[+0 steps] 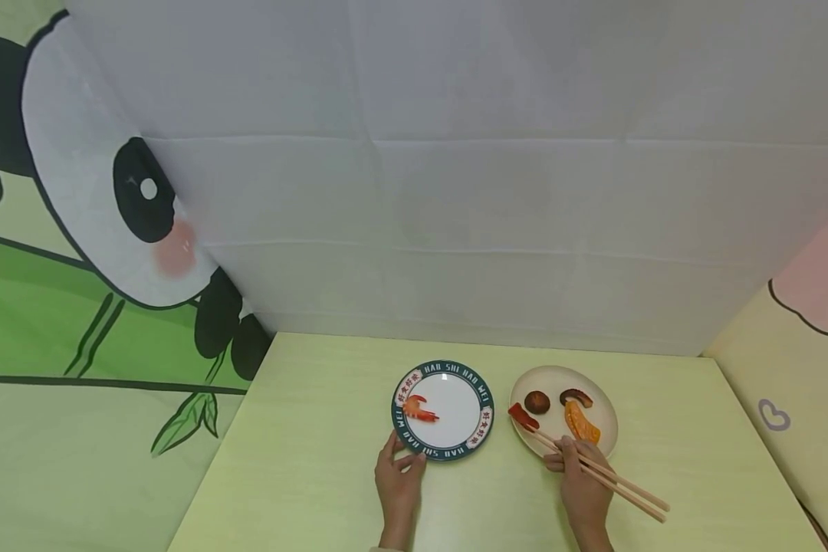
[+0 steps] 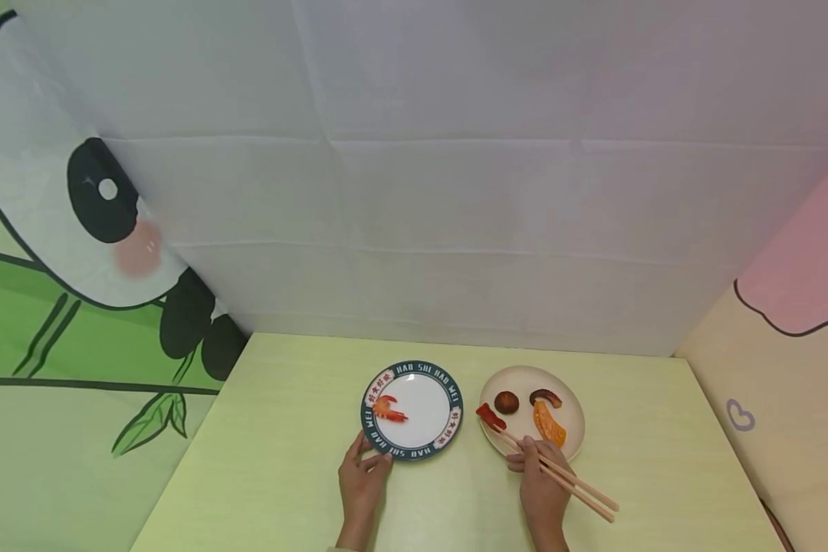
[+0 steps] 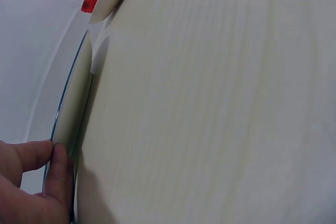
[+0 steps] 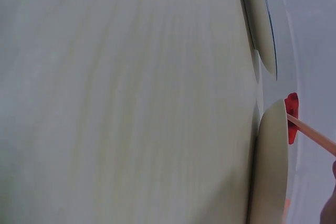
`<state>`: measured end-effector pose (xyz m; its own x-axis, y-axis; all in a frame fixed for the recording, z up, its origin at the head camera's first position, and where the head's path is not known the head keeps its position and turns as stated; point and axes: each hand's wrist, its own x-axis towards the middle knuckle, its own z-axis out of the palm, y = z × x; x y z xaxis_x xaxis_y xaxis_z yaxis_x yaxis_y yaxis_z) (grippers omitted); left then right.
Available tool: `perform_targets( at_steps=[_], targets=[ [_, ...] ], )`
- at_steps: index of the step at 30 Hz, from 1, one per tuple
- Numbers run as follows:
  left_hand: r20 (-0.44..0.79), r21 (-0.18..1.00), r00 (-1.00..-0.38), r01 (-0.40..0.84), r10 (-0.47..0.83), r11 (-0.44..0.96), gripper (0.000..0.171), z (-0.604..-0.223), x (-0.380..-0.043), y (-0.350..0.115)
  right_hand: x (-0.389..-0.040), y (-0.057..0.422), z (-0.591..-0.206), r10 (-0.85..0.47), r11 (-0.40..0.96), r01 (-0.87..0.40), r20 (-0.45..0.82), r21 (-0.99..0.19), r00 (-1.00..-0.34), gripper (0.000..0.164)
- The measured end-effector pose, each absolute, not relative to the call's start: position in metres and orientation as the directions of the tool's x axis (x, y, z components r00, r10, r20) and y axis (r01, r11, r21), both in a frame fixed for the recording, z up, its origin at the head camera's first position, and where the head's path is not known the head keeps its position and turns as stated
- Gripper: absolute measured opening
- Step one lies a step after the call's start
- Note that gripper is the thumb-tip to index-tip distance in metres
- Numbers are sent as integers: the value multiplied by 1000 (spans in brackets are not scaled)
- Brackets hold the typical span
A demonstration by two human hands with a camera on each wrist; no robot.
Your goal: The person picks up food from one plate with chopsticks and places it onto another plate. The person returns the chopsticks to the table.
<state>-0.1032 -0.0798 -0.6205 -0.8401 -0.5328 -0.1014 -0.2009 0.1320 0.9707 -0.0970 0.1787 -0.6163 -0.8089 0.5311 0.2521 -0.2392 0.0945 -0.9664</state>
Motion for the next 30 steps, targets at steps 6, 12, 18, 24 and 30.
perform_targets(
  at_steps=[6,12,18,24,30],
  targets=[
    [-97,971,-839,-198,-536,134,69,-622,-103,-80,-96,182,-619,539,116,-214,243,-970,-806,19],
    [-95,974,-843,-188,-530,125,70,-621,-103,-81,-96,185,-620,545,116,-210,239,-971,-804,18],
    [-94,974,-842,-188,-530,127,70,-620,-103,-80,-95,187,-620,564,125,-194,230,-973,-793,18],
    [-98,973,-839,-194,-536,127,70,-619,-102,-79,-94,190,-624,573,122,-197,231,-973,-786,18],
    [-103,973,-839,-195,-534,120,71,-620,-103,-79,-94,192,-625,577,152,-168,226,-974,-785,18]
  ],
)
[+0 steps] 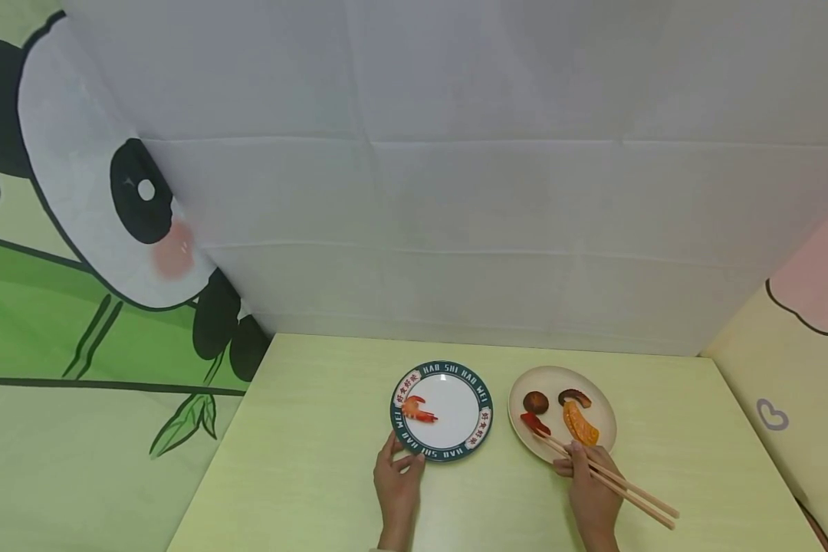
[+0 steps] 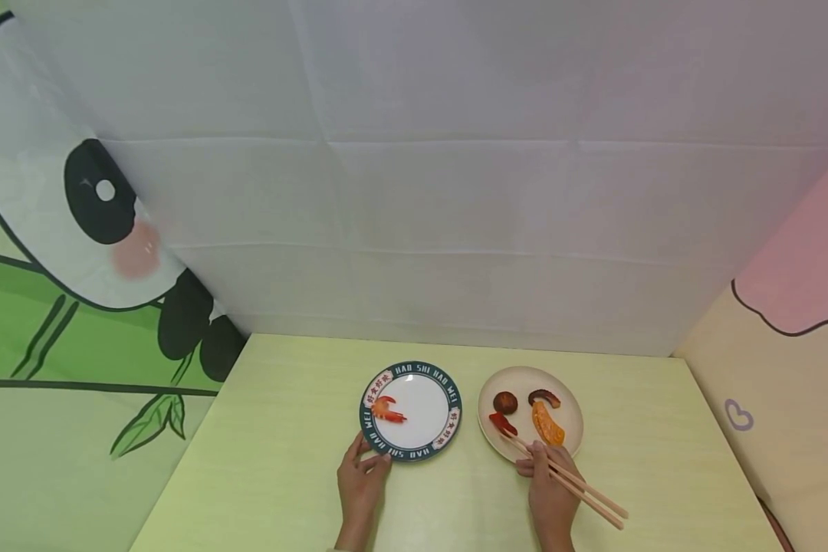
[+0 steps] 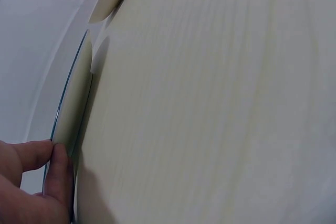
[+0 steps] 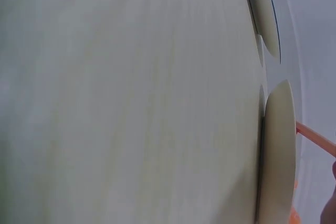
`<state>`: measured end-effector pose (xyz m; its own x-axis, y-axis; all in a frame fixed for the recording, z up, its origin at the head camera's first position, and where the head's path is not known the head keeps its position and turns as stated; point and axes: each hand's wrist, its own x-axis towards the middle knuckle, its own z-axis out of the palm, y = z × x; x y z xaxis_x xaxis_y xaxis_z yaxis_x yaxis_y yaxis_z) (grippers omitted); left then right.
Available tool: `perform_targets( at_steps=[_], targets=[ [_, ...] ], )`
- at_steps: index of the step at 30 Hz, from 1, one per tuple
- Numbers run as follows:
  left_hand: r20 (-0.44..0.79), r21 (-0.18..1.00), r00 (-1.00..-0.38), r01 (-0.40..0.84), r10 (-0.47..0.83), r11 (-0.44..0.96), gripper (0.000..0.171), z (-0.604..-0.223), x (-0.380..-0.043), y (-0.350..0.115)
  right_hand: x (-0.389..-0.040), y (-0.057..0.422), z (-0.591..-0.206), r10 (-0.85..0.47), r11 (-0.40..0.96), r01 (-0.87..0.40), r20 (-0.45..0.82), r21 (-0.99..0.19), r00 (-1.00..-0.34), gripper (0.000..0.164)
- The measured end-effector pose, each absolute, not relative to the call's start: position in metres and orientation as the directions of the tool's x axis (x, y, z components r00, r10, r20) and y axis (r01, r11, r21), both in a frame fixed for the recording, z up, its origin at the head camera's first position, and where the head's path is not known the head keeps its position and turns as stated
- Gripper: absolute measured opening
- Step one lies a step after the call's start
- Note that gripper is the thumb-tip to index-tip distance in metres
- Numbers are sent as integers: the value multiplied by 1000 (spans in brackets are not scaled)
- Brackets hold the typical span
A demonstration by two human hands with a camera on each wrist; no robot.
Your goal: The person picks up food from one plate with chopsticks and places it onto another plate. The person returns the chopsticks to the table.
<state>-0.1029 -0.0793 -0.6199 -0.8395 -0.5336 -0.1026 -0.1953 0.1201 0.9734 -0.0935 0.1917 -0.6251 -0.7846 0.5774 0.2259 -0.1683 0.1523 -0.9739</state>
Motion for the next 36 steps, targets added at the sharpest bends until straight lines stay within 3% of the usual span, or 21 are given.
perform_targets(
  at_steps=[8,19,27,36],
  targets=[
    [-106,973,-837,-199,-537,116,71,-620,-103,-79,-89,190,-610,580,179,-157,233,-971,-781,18],
    [-97,975,-843,-187,-529,119,70,-619,-104,-79,-91,198,-621,594,141,-163,215,-976,-775,17],
    [-93,976,-841,-183,-533,118,71,-621,-104,-79,-82,192,-591,605,148,-161,218,-976,-766,18],
    [-83,980,-842,-167,-533,111,70,-621,-102,-80,-84,196,-601,613,182,-113,202,-977,-764,18]
  ],
)
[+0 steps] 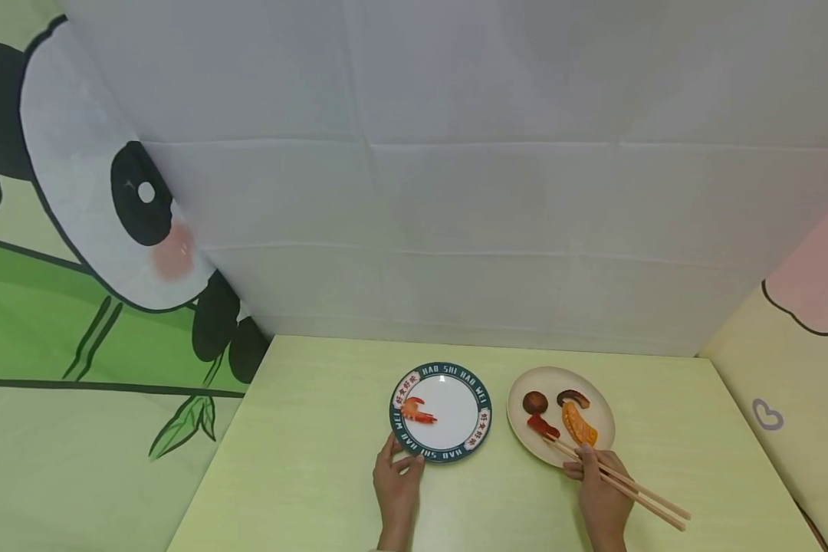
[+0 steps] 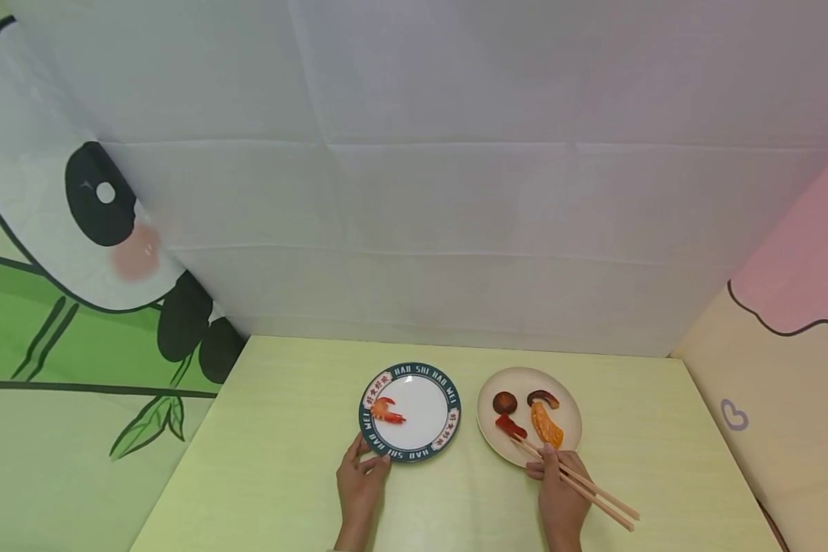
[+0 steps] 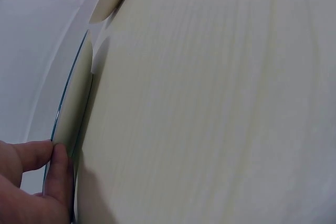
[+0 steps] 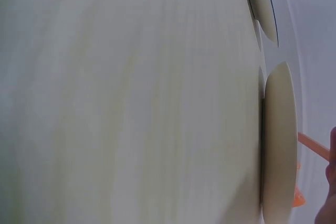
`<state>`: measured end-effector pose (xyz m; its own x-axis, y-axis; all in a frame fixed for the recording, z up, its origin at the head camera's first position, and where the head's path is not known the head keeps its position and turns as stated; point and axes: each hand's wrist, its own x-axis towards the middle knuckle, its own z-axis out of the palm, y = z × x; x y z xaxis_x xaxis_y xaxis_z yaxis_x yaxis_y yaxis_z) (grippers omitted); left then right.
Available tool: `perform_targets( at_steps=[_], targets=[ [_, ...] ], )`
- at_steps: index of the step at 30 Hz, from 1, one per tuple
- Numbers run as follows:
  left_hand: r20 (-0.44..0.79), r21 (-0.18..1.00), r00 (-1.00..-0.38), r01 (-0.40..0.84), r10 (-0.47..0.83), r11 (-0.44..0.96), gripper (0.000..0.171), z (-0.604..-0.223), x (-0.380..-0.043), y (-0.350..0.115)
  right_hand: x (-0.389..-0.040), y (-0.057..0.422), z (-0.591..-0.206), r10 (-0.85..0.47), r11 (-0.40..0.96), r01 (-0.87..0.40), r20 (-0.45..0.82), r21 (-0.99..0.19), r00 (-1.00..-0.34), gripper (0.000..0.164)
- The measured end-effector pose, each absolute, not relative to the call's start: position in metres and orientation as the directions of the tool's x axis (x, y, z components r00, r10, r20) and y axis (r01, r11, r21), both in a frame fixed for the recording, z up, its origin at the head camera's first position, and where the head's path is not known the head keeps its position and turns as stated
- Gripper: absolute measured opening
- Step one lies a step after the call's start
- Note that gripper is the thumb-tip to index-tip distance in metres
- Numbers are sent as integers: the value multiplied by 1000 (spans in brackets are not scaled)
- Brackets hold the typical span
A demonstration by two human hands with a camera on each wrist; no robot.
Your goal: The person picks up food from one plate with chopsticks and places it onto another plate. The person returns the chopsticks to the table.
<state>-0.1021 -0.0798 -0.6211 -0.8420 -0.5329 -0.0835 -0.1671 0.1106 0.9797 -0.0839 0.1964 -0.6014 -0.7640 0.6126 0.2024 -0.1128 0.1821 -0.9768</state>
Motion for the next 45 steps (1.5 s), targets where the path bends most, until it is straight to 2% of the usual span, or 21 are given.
perform_targets(
  at_steps=[13,30,45],
  targets=[
    [-90,972,-838,-193,-538,137,71,-624,-102,-82,-89,206,-627,614,179,-53,153,-983,-774,20],
    [-113,972,-834,-206,-541,114,71,-624,-104,-81,-88,206,-624,594,218,-39,164,-975,-788,24],
    [-86,974,-843,-183,-531,133,70,-623,-104,-79,-86,208,-622,606,146,-16,102,-989,-789,25]
  ],
)
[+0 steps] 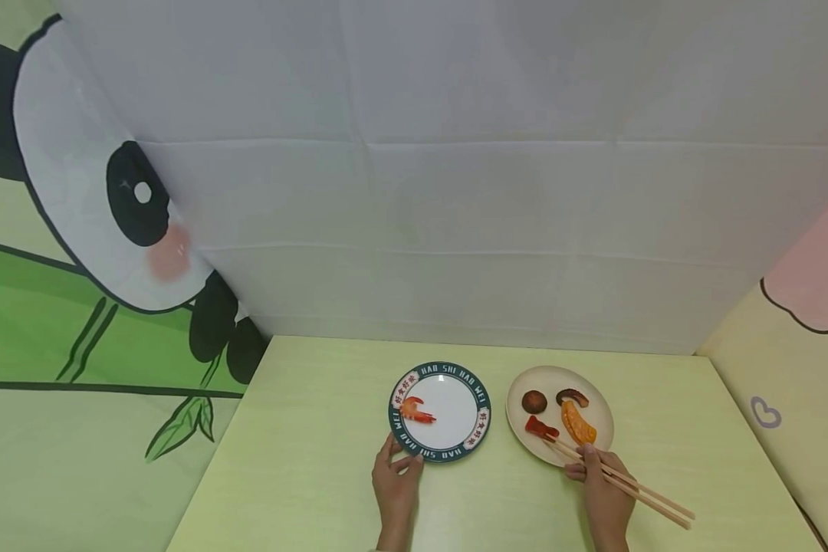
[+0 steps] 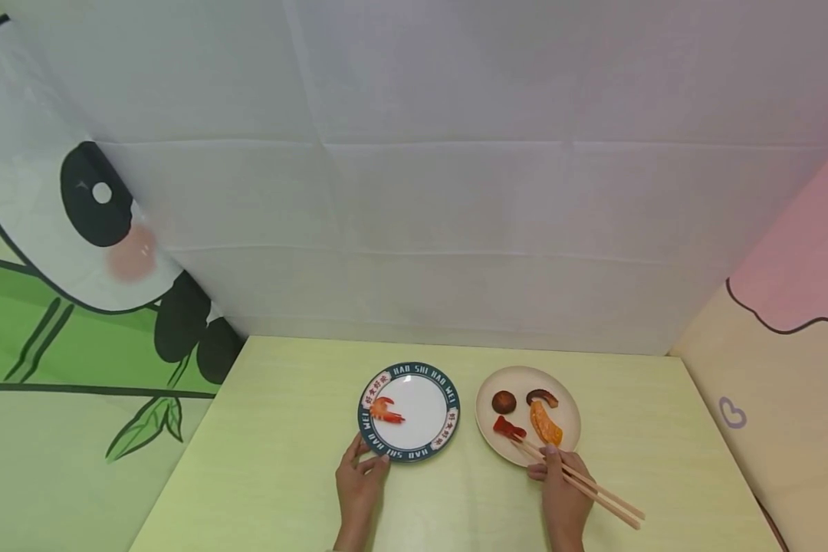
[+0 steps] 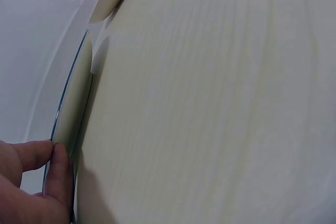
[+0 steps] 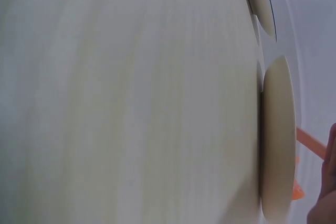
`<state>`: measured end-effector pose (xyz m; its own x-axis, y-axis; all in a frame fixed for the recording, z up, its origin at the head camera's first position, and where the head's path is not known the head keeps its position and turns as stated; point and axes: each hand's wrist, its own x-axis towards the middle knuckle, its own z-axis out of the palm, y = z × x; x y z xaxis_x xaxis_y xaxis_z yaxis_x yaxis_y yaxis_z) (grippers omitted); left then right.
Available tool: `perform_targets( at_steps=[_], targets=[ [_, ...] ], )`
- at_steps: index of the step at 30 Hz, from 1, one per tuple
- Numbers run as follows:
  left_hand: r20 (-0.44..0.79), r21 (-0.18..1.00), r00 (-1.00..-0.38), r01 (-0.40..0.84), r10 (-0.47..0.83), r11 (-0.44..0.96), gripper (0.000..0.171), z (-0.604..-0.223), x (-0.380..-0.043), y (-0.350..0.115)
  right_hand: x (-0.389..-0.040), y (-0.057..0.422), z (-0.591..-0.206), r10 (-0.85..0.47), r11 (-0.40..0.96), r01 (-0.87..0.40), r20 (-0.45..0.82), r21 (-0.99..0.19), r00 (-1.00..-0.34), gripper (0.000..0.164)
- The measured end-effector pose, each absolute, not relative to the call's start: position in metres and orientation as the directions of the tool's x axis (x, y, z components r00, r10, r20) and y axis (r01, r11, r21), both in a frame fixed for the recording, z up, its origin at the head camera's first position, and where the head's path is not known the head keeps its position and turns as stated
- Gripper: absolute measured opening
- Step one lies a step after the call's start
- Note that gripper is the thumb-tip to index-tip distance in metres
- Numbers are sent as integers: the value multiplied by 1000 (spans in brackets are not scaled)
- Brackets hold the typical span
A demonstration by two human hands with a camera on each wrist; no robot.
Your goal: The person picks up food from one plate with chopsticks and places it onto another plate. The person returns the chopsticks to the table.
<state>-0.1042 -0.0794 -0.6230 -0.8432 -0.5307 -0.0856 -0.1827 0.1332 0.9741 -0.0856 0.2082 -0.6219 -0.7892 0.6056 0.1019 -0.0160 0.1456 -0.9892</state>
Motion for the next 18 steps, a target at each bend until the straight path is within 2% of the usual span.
perform_targets(
  at_steps=[12,18],
  targets=[
    [-98,973,-840,-194,-534,126,72,-629,-105,-80,-81,212,-616,622,152,51,55,-987,-781,31],
    [-97,974,-841,-192,-533,125,72,-628,-105,-79,-81,212,-614,635,127,43,48,-991,-771,31]
  ],
)
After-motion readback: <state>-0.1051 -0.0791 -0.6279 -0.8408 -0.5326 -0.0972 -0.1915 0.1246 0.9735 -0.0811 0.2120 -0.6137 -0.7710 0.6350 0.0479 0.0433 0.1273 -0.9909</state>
